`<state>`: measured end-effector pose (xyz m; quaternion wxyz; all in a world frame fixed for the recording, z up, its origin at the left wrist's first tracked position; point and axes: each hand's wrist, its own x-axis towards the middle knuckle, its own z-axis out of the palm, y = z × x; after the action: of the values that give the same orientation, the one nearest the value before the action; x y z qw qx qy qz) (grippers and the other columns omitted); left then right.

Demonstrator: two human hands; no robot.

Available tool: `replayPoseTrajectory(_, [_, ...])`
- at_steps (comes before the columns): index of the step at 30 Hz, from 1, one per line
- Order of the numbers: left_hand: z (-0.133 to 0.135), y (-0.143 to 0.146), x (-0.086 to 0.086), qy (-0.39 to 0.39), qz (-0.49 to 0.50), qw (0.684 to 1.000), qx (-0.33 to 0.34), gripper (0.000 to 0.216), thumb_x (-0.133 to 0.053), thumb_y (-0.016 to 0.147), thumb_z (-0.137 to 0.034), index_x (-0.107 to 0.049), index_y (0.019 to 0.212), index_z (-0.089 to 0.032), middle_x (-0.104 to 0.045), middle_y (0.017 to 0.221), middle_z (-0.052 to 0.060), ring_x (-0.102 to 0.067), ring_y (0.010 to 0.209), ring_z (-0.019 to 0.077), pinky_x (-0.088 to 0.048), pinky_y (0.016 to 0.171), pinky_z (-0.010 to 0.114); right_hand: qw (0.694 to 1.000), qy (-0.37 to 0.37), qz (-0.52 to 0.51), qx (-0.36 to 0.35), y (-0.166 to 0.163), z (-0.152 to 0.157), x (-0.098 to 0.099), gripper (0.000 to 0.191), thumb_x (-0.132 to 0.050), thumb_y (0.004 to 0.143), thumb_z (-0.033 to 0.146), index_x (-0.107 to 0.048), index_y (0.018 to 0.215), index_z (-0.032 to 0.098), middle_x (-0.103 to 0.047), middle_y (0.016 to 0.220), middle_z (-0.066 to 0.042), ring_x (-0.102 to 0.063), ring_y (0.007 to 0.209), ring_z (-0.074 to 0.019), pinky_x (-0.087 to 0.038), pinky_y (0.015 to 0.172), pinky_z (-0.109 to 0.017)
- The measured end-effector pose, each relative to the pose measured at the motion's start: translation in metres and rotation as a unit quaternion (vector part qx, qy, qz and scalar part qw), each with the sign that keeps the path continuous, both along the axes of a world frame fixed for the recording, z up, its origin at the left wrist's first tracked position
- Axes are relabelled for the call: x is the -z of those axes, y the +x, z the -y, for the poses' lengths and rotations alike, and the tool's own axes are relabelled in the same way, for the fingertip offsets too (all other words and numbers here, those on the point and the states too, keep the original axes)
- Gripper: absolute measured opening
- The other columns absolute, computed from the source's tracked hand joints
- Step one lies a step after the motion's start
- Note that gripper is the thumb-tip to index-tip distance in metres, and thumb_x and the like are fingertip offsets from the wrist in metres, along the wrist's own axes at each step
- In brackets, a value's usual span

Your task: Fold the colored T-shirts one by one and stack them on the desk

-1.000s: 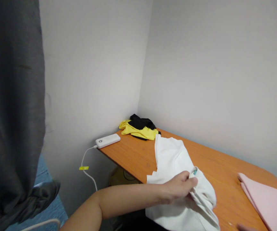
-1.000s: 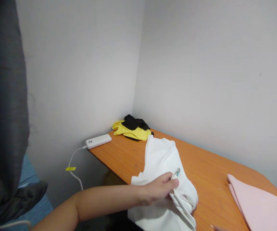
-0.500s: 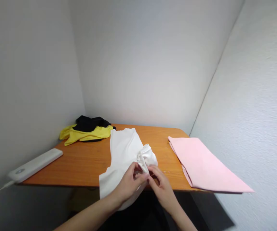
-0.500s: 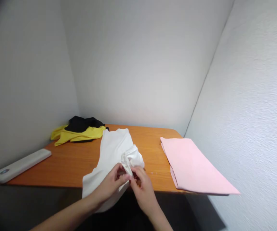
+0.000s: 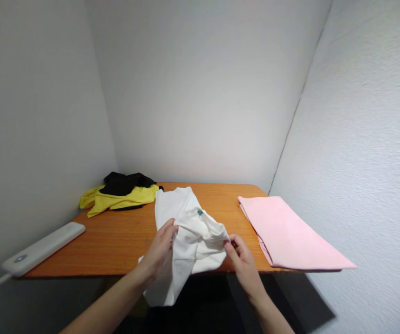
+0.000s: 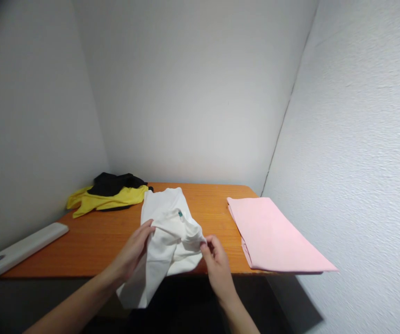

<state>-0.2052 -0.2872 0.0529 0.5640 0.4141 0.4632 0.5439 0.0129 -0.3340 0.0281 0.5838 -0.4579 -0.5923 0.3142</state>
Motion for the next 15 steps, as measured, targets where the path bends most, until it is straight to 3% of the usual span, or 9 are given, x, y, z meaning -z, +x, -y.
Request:
replayPoseTrajectory(4, [-0.027,-0.038,-0.025,0.107,-0.068,0.991,-0.047,0.024,-0.059,0.076,-0.039,-0.059,0.092,-0.022,-0.063,0.090,0.000,-0.058,0.080,0.0153,-0.046,0.066,0.022,0.999,0.019,-0.017,0.036,0.023,-0.011,-0.026,0.034,-0.052,0.089,0.056,-0.053,0.085,0.023,-0.054,0.076,0.000,-0.051,0.073,-0.0178,-0.043,0.068,-0.028])
replayPoseTrajectory(9, [-0.055,-0.078,-0.064,0.257,-0.214,0.935,-0.117,0.022,-0.051,0.083,-0.042,-0.054,0.080,-0.021,-0.052,0.069,-0.004,-0.048,0.064,0.0123,-0.039,0.058,0.019,0.988,0.090,0.054,0.113,0.048,-0.033,-0.082,0.035,-0.048,0.090,0.058,-0.051,0.083,0.023,-0.052,0.069,0.002,-0.048,0.064,-0.0168,-0.040,0.061,-0.027])
replayPoseTrajectory(12, [-0.058,-0.092,-0.098,0.329,-0.337,0.861,-0.192,0.023,-0.044,0.089,-0.043,-0.055,0.086,-0.022,-0.055,0.072,-0.002,-0.051,0.067,0.0141,-0.039,0.061,0.022,0.947,0.189,0.186,0.182,0.055,-0.043,-0.129,0.032,-0.045,0.094,0.052,-0.051,0.084,0.022,-0.053,0.072,0.001,-0.050,0.067,-0.0168,-0.038,0.064,-0.028])
replayPoseTrajectory(15, [-0.048,-0.100,-0.139,0.374,-0.476,0.743,-0.284,0.029,-0.037,0.095,-0.041,-0.055,0.103,-0.019,-0.060,0.083,0.002,-0.056,0.074,0.0170,-0.041,0.069,0.026,0.868,0.282,0.312,0.263,0.057,-0.043,-0.184,0.025,-0.044,0.096,0.044,-0.052,0.089,0.022,-0.053,0.072,0.000,-0.050,0.067,-0.0172,-0.036,0.065,-0.030])
